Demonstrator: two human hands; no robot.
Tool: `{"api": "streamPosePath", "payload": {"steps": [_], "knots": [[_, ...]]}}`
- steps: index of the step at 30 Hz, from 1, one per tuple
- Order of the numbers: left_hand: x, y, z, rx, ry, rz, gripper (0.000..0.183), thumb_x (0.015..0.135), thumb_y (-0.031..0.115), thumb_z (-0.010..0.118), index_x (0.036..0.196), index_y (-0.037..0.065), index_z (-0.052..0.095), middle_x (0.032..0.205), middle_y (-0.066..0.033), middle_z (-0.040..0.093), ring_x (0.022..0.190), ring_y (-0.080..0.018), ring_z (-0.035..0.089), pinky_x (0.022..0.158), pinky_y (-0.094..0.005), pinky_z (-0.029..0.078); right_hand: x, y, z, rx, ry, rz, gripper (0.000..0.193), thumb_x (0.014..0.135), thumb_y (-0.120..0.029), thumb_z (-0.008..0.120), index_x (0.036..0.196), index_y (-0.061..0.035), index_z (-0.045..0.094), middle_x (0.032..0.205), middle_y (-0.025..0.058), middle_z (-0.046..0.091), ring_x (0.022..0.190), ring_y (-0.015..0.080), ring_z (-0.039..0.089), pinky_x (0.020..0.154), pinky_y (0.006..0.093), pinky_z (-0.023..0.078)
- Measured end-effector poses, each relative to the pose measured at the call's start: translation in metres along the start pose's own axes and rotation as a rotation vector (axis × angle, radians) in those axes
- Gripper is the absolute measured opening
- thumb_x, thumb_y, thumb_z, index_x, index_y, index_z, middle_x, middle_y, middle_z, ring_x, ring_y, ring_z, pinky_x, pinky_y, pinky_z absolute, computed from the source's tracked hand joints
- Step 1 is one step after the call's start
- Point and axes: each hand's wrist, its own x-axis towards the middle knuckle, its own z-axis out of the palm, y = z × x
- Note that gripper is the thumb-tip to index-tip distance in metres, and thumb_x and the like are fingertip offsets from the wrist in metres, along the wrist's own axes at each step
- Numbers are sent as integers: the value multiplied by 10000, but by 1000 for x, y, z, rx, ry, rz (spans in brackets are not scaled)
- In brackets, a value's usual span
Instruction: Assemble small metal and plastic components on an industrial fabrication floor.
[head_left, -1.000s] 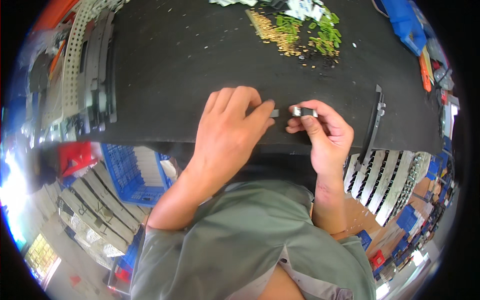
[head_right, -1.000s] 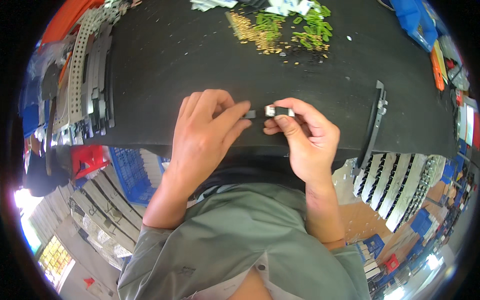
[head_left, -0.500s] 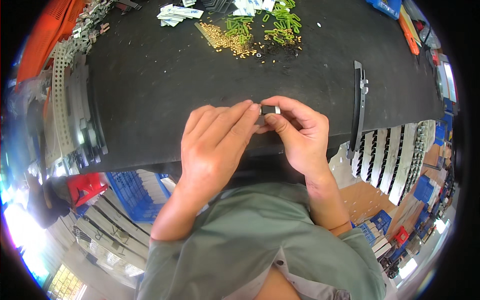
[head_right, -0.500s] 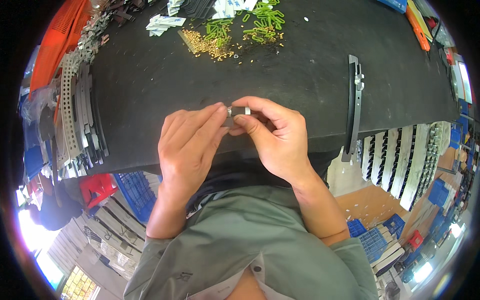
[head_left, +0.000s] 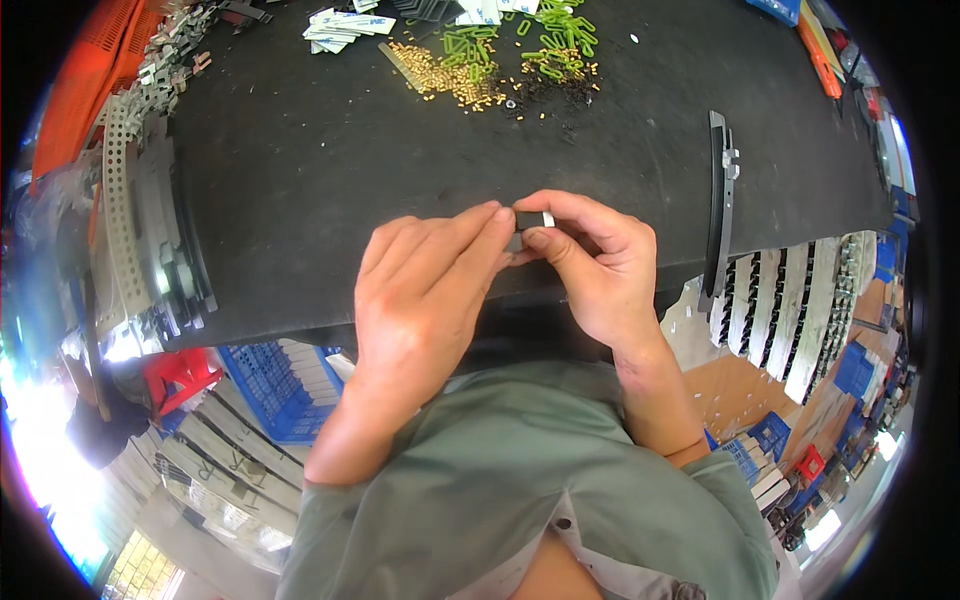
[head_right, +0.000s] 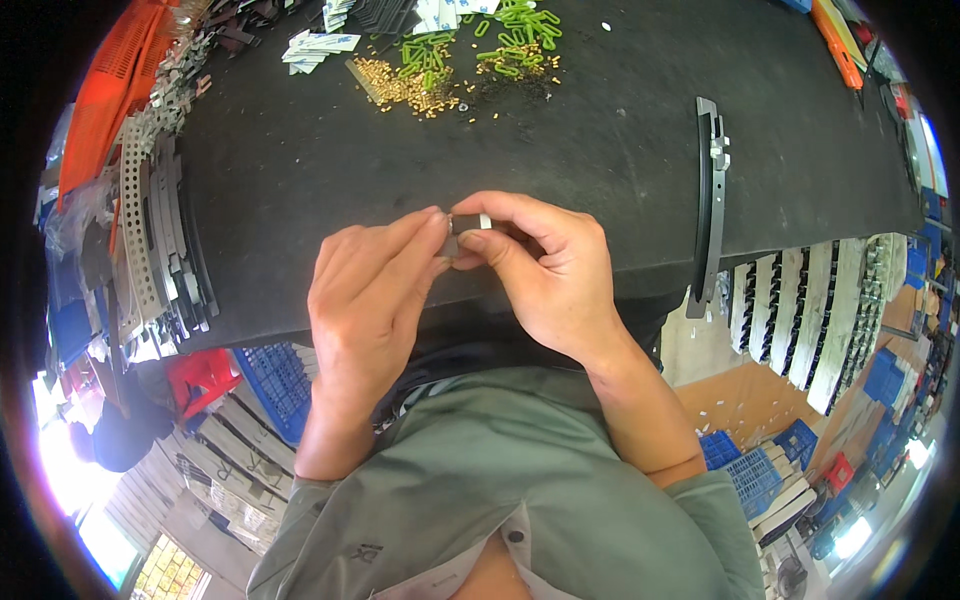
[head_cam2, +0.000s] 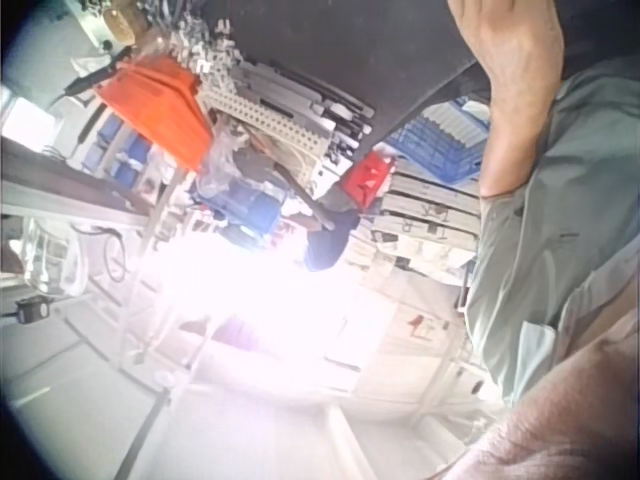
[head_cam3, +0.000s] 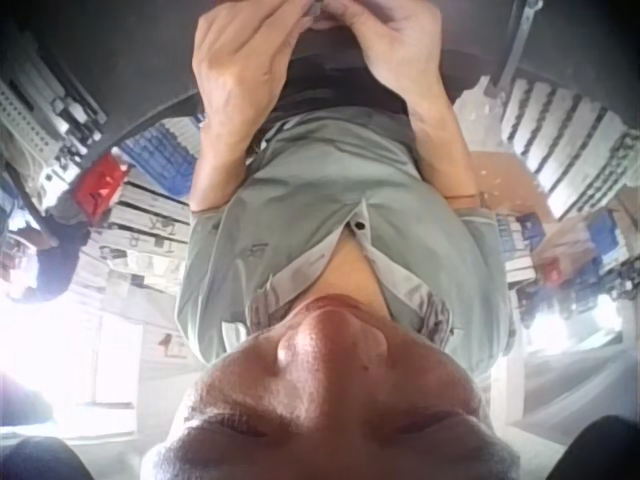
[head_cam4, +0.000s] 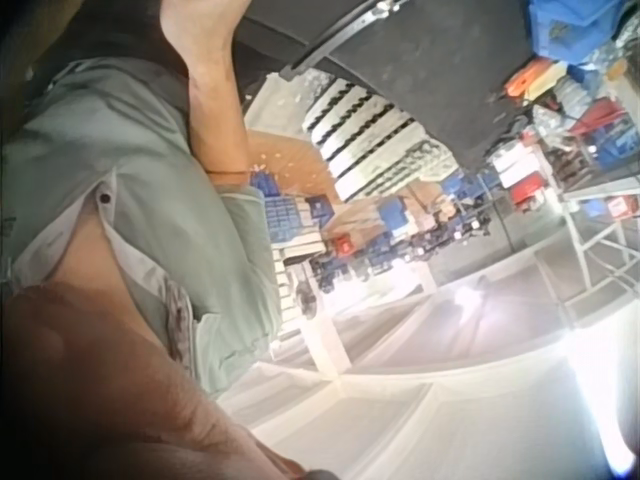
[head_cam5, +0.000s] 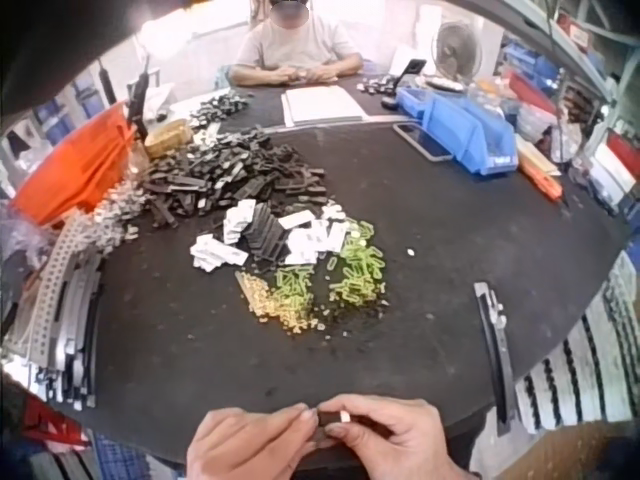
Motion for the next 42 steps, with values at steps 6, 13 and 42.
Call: {"api": "streamPosePath", "payload": {"steps": [6, 13, 42], "knots": [[-4, 3, 2, 13, -9, -15, 302, 774, 31, 770, 1069, -15, 726, 1052, -122, 729, 814, -269, 655, 774, -364, 481, 0, 0, 1, 27, 3, 22, 190, 931, 47, 633, 1111, 47, 695, 883, 82, 732, 810, 135, 729, 733, 251, 581], [-6, 4, 4, 30, -6, -79, 351, 785, 16, 758, 1131, -16, 713, 1063, -126, 714, 856, -282, 645, 794, -367, 480, 1, 2, 0, -8, -3, -21, 190, 921, 54, 640, 1101, 43, 701, 865, 79, 724, 797, 137, 728, 717, 249, 575], [18, -3, -28, -183, -189, -175, 208, 861, 95, 737, 1049, 14, 705, 1031, -149, 717, 900, -328, 684, 791, -401, 524, -6, 3, 4, -39, -39, -140, 223, 884, 170, 522, 1055, 66, 618, 943, 112, 650, 783, 139, 675, 683, 257, 547]]}}
